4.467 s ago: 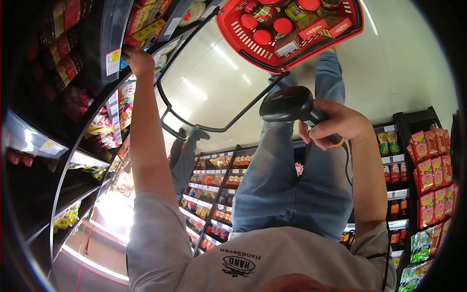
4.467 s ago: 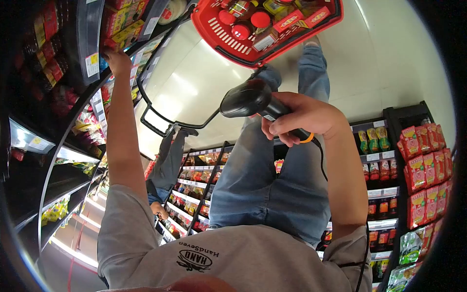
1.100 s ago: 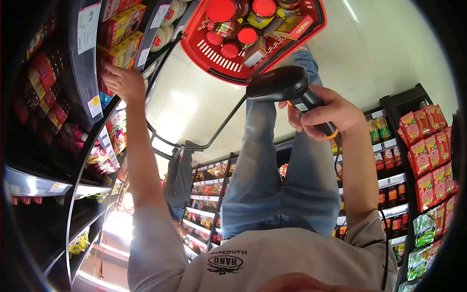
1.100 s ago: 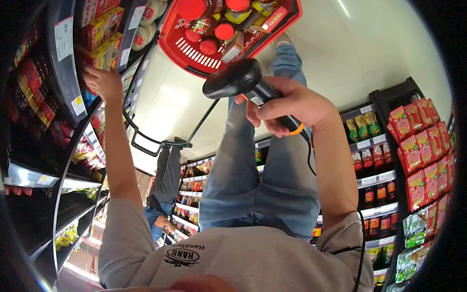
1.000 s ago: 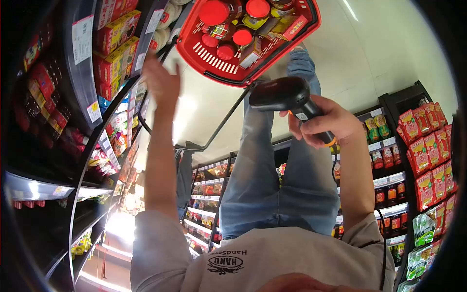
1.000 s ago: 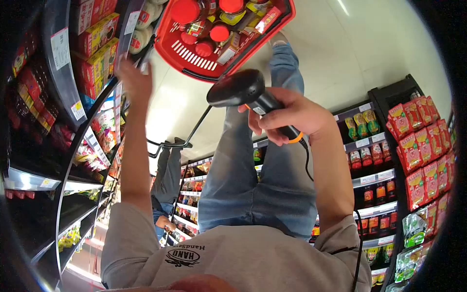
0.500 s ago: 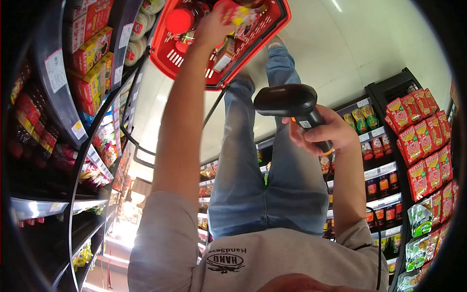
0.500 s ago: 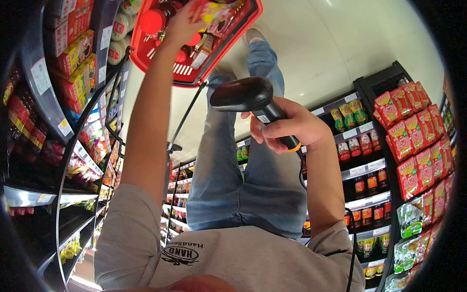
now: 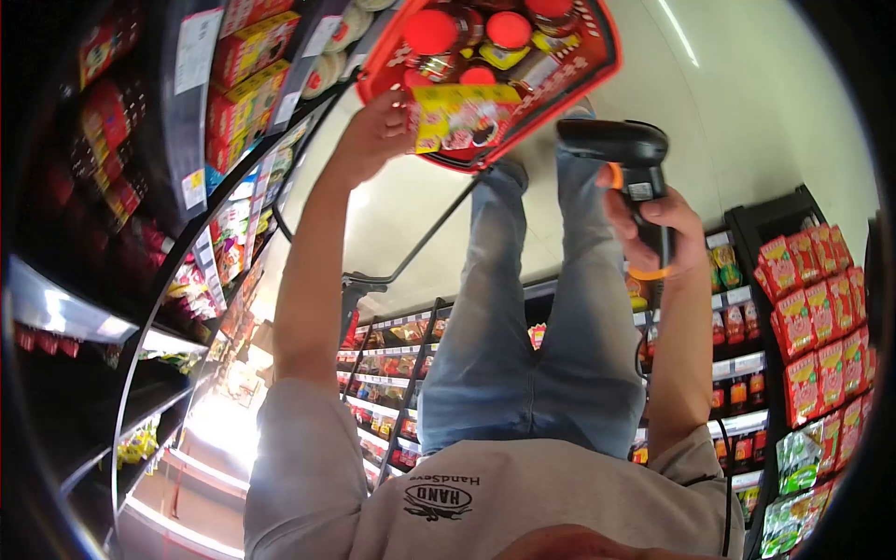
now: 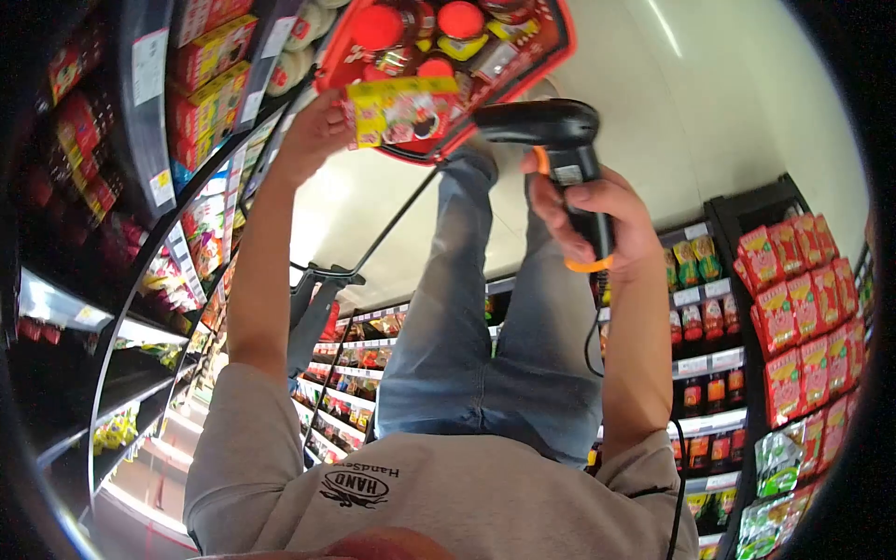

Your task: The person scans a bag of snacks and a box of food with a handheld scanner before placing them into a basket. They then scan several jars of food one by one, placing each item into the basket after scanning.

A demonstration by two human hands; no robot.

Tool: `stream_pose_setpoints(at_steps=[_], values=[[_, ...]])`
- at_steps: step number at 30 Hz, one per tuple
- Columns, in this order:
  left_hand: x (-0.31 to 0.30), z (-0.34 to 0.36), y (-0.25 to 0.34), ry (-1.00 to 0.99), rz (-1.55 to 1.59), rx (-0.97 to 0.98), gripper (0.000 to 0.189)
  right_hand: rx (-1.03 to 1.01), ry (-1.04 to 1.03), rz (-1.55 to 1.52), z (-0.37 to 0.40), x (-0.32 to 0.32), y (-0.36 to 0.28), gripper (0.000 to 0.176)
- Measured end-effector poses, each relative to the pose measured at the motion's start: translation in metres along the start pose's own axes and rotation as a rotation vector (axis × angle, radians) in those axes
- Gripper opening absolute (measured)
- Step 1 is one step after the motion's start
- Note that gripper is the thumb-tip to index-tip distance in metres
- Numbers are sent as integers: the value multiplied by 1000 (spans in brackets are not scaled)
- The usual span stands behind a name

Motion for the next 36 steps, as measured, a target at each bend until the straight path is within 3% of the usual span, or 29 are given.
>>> stream_pose_setpoints(at_steps=[3,7,9,12,13,16,20,22,25,30,33,34,36], values=[[20,35,37,-9,-695,129,43,8,-45,-28,-12,2,-1,55],[51,67,82,-98,-636,276,41,94,34,86,-29,7,9,49],[60,83,106,-138,-899,559,42,109,22,124,-38,14,18,47],[34,92,119,-22,-712,498,44,120,9,160,-45,23,24,44],[24,95,132,88,-794,564,46,107,4,146,-45,25,25,44],[-16,94,150,521,-1010,487,36,83,-5,123,-45,24,25,45],[-75,65,157,715,-1260,641,34,78,27,140,-41,16,25,47],[-99,55,159,894,-1593,665,36,77,22,128,-39,12,27,47],[-125,39,151,1036,-1690,525,38,75,24,107,-33,4,32,49],[-135,23,132,979,-1863,622,45,99,14,87,-27,-5,39,50],[-146,18,120,1220,-2041,268,63,87,16,78,-23,-11,40,51],[-129,17,121,1209,-2040,268,63,78,21,80,-20,-14,39,52],[-79,22,118,1157,-1904,449,68,81,20,59,-16,-17,36,52]])
Point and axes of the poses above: each hand's wrist, its own z-axis away from the middle knuckle, its own x-axis out of the palm, y = z × x, the point moved 7 cm from there along -z, towards the middle knuckle, and after that the axes turned 3 degrees about z, right-handed, at the moved point
